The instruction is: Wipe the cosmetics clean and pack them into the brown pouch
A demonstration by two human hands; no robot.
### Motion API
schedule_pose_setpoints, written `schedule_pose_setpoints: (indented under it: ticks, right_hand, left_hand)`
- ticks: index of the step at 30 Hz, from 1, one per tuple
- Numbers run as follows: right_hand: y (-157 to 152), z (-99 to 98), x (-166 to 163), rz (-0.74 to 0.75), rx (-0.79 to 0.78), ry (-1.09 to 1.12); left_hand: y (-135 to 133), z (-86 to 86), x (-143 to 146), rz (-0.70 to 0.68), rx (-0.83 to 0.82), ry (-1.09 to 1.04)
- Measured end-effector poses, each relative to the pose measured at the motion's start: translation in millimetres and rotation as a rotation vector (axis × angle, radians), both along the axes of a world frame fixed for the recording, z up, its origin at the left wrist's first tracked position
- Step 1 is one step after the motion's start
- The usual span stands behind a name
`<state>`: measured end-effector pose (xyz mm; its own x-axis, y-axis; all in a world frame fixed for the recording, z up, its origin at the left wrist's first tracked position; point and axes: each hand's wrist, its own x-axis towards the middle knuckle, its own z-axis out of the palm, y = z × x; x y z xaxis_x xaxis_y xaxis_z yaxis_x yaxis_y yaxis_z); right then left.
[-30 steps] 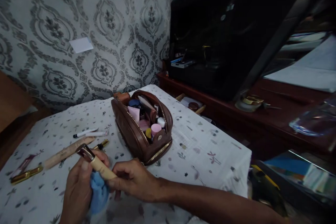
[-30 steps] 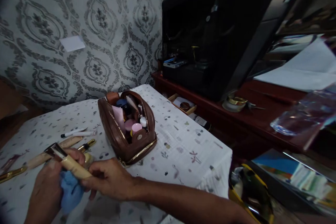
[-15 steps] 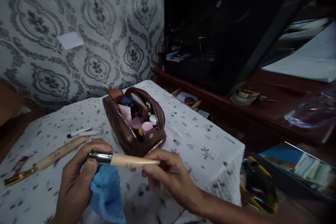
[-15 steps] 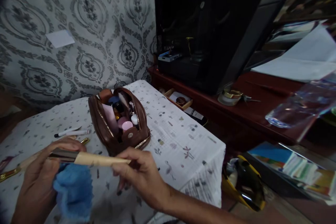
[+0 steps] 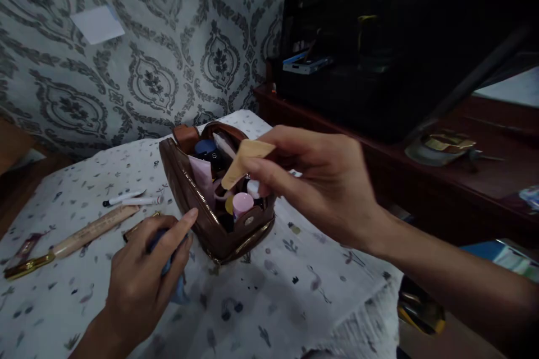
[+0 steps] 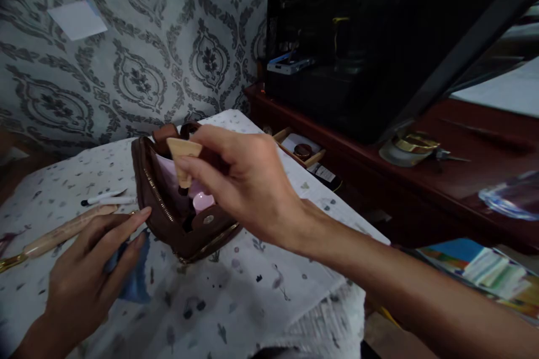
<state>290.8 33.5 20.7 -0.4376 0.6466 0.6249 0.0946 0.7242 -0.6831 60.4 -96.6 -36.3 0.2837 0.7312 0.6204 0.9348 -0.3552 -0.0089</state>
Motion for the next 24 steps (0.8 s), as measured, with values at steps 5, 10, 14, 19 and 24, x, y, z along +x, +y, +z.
schedule_pose_setpoints:
  ticks: [5, 10, 14, 19, 24]
  right_hand:
    - [20.2, -7.1, -31.7, 0.139, 0.000, -0.285]
    - [27.9, -8.3, -46.3, 0.100, 0.051, -0.454]
    - [32.7, -5.3, -51.1, 0.090, 0.034, -0.551]
    - [37.1, -4.7, -52.7, 0.074, 0.037, -0.566]
    - [37.4, -1.9, -51.0, 0.066, 0.030, -0.575]
  left_hand:
    - [-4.2, -3.0, -4.9, 0.006, -0.004, 0.030]
    - [-3.6, -5.6, -5.9, 0.017, -0.029, 0.028]
    - [-3.7, -7.8, -7.6, 0.031, -0.039, 0.051]
    - [-5.8, -7.5, -10.1, 0.034, -0.027, 0.061]
    - [-7.2, -5.7, -12.4, 0.040, -0.061, 0.104]
